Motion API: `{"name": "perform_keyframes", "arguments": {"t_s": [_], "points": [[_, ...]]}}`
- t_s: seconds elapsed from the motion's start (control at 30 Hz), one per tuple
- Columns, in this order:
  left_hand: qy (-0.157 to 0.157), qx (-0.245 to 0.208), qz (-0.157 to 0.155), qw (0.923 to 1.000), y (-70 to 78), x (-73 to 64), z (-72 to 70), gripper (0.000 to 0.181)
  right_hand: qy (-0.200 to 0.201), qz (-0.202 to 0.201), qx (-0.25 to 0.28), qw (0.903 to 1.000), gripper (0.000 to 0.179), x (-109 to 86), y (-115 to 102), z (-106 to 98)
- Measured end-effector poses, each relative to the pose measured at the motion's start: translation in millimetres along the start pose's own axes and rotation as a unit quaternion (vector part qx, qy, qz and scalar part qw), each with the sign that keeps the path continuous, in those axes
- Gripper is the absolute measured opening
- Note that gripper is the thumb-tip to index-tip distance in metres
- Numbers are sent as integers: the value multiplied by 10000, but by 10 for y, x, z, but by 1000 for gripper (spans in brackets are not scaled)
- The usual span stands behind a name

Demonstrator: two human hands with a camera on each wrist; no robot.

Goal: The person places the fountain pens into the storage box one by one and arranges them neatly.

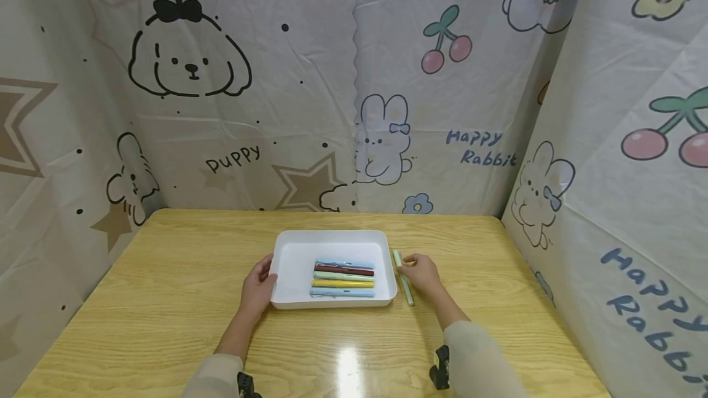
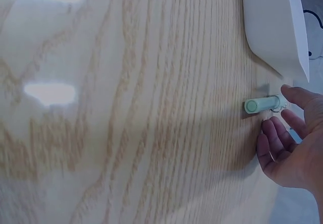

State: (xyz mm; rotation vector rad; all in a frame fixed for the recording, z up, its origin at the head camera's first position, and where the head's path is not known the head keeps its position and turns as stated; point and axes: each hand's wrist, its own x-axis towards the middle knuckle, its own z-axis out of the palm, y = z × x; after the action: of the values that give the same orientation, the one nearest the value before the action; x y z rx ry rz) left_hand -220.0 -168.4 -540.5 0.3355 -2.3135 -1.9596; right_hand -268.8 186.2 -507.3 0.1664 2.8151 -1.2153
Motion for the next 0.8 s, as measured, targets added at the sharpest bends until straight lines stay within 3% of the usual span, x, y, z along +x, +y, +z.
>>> {"name": "perform_keyframes", "arguments": {"t_s": [0.8], "points": [[-24,23,-63,10000,18,-3,5,49,302,281,260,9988,40,-31,41,158]]}}
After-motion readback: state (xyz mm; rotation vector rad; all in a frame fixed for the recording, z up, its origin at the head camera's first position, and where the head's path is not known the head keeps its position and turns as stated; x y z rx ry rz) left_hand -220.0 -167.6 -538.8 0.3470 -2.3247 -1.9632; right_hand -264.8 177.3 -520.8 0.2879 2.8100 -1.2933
